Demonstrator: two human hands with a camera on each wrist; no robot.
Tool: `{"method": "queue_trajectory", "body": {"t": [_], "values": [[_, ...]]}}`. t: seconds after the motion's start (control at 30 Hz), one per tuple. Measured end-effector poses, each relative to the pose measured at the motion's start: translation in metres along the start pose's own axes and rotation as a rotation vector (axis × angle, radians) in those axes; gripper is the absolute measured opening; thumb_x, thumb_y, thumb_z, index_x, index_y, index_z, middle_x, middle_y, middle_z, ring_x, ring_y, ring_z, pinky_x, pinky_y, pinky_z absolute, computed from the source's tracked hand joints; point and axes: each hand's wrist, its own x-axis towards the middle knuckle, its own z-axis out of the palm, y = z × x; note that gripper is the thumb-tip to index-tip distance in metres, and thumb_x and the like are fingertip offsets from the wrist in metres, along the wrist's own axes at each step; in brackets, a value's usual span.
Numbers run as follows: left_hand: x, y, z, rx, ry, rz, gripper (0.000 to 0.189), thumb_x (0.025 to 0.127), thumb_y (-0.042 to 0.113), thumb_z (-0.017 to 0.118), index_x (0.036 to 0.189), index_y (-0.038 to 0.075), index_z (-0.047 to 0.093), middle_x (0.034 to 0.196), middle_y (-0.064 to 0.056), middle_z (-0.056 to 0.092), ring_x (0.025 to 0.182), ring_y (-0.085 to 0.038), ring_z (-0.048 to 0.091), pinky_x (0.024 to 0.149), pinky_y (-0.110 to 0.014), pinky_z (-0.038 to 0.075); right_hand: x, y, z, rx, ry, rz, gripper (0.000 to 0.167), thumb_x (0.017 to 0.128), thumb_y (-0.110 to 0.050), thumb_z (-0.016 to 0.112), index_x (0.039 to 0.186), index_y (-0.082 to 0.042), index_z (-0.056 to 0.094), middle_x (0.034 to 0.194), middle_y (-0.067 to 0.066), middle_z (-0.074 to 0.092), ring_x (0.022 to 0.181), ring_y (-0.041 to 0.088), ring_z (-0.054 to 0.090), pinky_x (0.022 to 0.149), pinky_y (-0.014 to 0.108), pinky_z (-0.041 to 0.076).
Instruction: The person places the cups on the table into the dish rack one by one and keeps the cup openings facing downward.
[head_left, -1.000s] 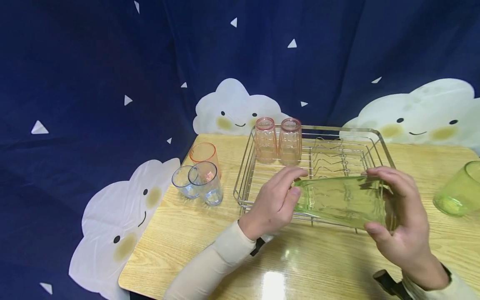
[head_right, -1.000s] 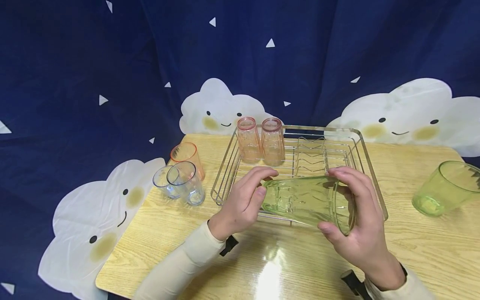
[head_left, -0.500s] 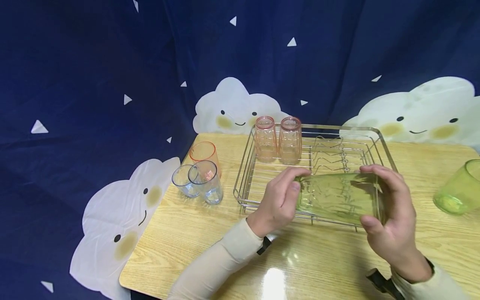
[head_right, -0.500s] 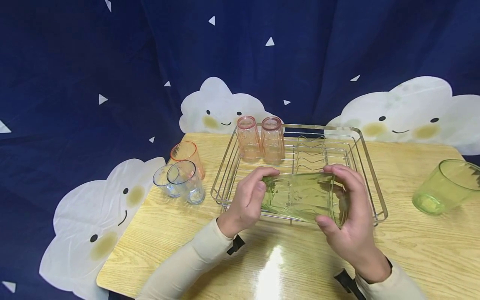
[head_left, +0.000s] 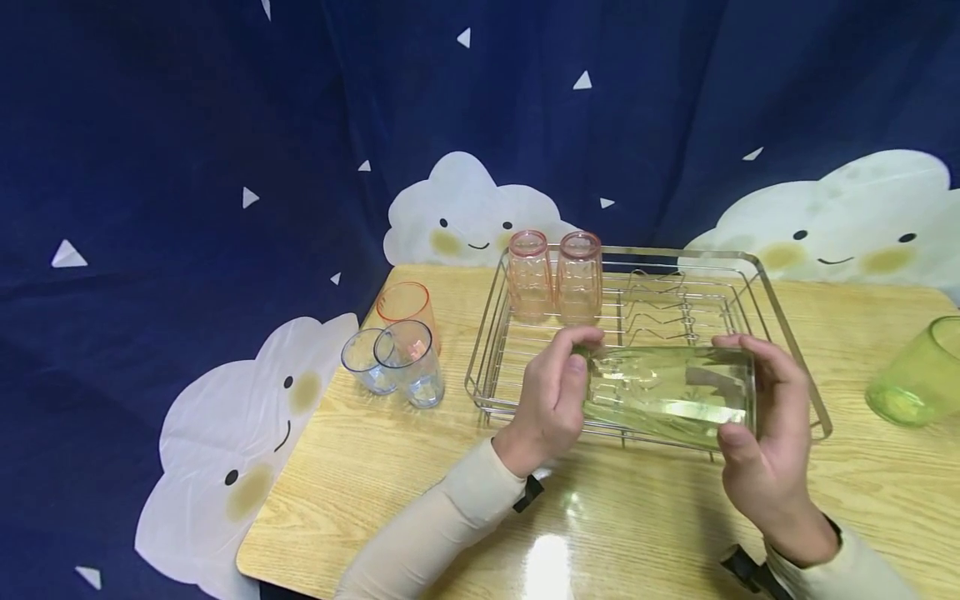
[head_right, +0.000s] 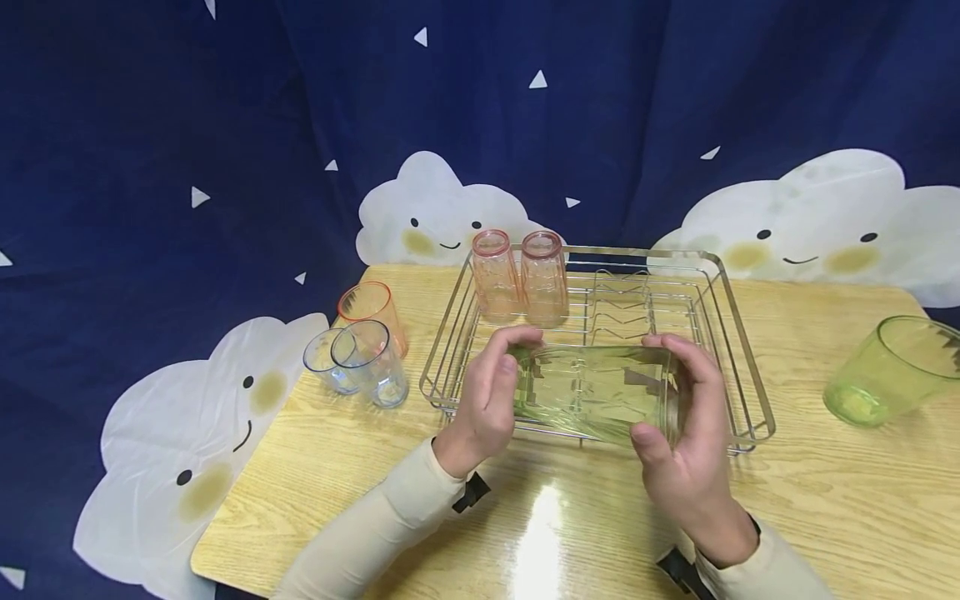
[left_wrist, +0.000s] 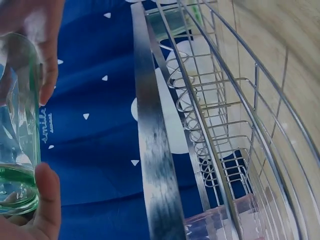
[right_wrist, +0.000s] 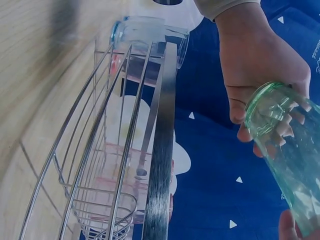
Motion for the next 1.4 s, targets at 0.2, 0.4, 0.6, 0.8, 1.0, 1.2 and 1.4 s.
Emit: {"method": "queue_trajectory", "body": {"t": [0.2,0.4,0.6,0.8,1.0,1.2,1.4], "values": [[0.0,0.0,-0.003,0.021,0.046,-0.007,0.054,0.108,0.026,0.017,0.112,-0.005,0.06,0.087,-0.014,0.065,0.07,-0.017,0.057,0.072,-0.015,0.05,-0.002,0.001,0.0,-0.107,-0.052,0.029,0.063,0.095,-0.032,0.064,0.128,0.016,0.039,0.13,0.01,0.058,0.118,0.015,0.056,0.105,0.02,0.039],[0.003,-0.002,-0.009,0.041,0.092,-0.016,0.051,0.107,0.022,0.02,0.109,-0.004,0.063,0.078,-0.013,0.064,0.059,-0.013,0.048,0.064,-0.014,0.047,-0.006,0.008,-0.001,-0.158,-0.103,0.032,0.067,0.096,-0.034,0.063,0.13,0.017,0.036,0.133,0.008,0.057,0.124,0.017,0.051,0.111,0.025,0.032],[0.009,-0.002,-0.019,0.081,0.129,-0.008,0.04,0.102,0.012,0.028,0.102,-0.003,0.065,0.074,-0.01,0.063,0.054,-0.009,0.041,0.055,-0.013,0.039,-0.017,0.009,-0.012,-0.209,-0.23,0.162,0.07,0.095,-0.024,0.065,0.138,0.019,0.03,0.141,0.006,0.052,0.128,0.014,0.049,0.11,0.021,0.034],[0.013,-0.002,-0.024,0.121,0.146,-0.006,0.036,0.096,0.007,0.033,0.099,-0.002,0.068,0.075,-0.011,0.066,0.05,-0.005,0.034,0.049,-0.013,0.033,-0.024,0.01,-0.015,-0.252,-0.28,0.208,0.071,0.093,-0.021,0.068,0.139,0.019,0.031,0.142,0.004,0.051,0.13,0.013,0.048,0.112,0.021,0.031],[0.012,0.001,-0.03,0.155,0.155,-0.026,0.037,0.096,0.008,0.034,0.096,-0.001,0.07,0.09,-0.014,0.074,0.053,-0.009,0.043,0.056,-0.015,0.043,-0.023,0.003,-0.02,-0.3,-0.394,0.335,0.066,0.096,-0.024,0.063,0.147,0.007,0.034,0.146,0.001,0.048,0.135,0.009,0.043,0.111,0.013,0.031],[0.014,0.002,-0.04,0.212,0.171,-0.023,0.037,0.095,0.008,0.036,0.093,0.0,0.072,0.071,-0.009,0.068,0.052,-0.01,0.042,0.054,-0.018,0.04,-0.018,0.0,-0.032,-0.368,-0.468,0.345,0.058,0.105,-0.037,0.044,0.147,0.003,0.04,0.144,-0.001,0.051,0.128,0.005,0.048,0.102,0.012,0.037],[0.014,-0.002,-0.05,0.252,0.204,-0.022,0.036,0.096,0.01,0.038,0.091,0.001,0.072,0.078,-0.01,0.071,0.054,-0.011,0.048,0.052,-0.019,0.041,-0.008,0.002,-0.046,-0.546,-0.416,0.298,0.037,0.1,-0.001,0.047,0.136,0.005,0.053,0.136,-0.007,0.056,0.115,-0.001,0.056,0.092,0.005,0.043]]}}
